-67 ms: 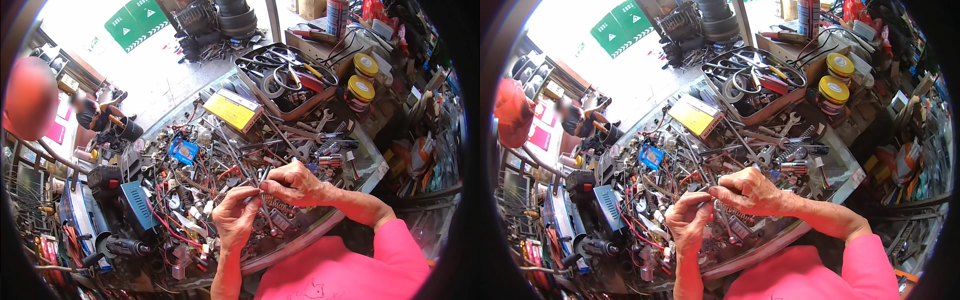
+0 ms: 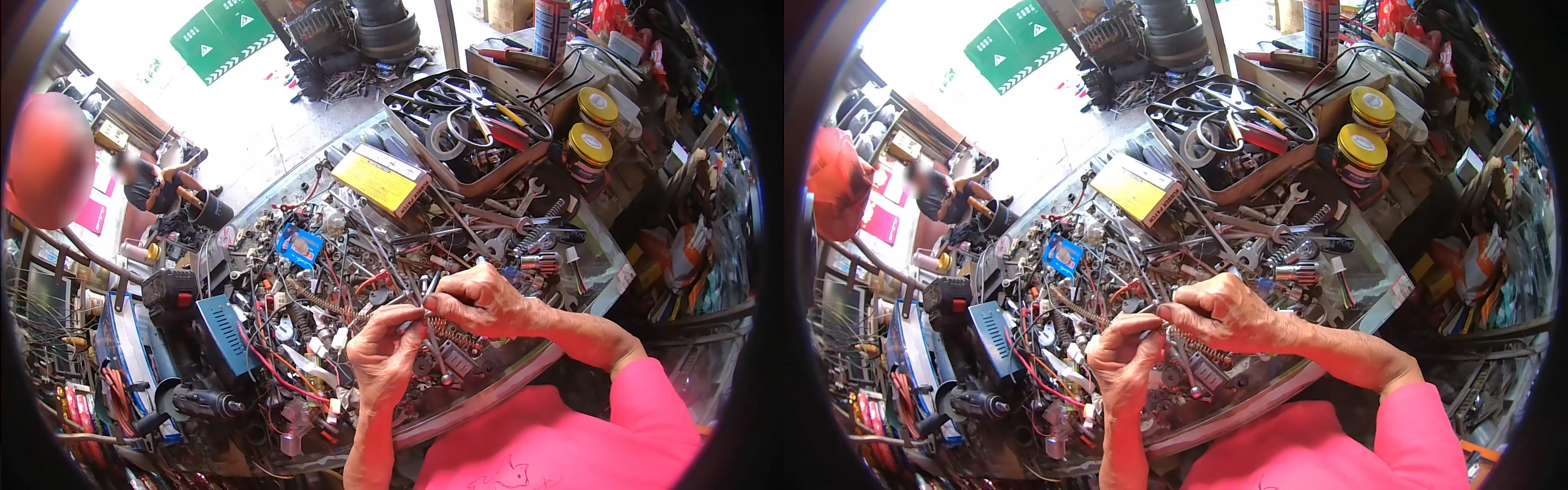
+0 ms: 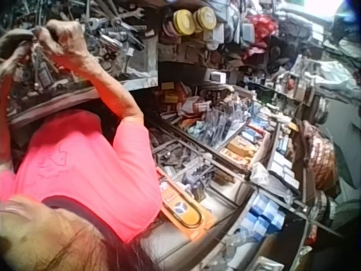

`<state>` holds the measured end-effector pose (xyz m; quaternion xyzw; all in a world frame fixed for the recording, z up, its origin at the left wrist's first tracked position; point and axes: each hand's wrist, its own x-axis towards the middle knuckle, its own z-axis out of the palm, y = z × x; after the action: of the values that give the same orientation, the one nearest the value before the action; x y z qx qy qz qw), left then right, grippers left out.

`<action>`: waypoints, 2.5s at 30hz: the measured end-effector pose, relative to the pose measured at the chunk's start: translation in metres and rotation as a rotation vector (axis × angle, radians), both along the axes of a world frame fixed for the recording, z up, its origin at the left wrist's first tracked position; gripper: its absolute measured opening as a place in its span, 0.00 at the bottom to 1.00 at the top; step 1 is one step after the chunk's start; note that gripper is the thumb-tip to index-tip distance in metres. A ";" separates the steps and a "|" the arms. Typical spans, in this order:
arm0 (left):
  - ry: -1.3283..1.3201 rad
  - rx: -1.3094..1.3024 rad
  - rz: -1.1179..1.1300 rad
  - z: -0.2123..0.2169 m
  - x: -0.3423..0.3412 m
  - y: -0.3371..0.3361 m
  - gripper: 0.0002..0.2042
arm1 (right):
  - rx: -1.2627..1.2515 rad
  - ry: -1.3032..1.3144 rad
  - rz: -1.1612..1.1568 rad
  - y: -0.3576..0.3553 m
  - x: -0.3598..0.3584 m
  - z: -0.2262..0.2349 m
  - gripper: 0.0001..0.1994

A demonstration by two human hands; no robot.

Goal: The person assembles small electrical components on a cluttered workbench. They connect wires to a spring-loaded metal piece, insert a small cylindrical component, and manipulate several connectors and tools. The person handles various wires, springs, and small metal parts throughout the task.

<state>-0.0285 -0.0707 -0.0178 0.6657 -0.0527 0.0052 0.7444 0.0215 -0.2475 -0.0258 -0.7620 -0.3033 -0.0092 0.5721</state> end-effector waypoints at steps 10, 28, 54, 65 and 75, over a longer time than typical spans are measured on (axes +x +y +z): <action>0.156 -0.117 0.144 0.001 0.003 0.003 0.08 | 0.084 0.132 -0.036 0.000 -0.005 0.011 0.14; 0.105 -0.049 0.051 -0.006 0.001 0.002 0.09 | -0.053 -0.077 -0.032 0.001 -0.002 -0.007 0.13; 0.118 -0.064 0.137 -0.004 0.000 -0.005 0.08 | -0.091 -0.094 -0.095 0.000 -0.002 -0.003 0.15; 0.122 -0.031 0.129 -0.004 0.002 -0.006 0.09 | -0.060 -0.052 -0.116 0.001 -0.002 -0.004 0.12; 0.123 -0.062 0.162 -0.003 0.002 -0.005 0.07 | 0.011 0.105 -0.051 -0.001 -0.003 0.002 0.11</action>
<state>-0.0262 -0.0758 -0.0212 0.6434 0.0472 0.0259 0.7636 0.0190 -0.2482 -0.0235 -0.7658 -0.2532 0.0148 0.5910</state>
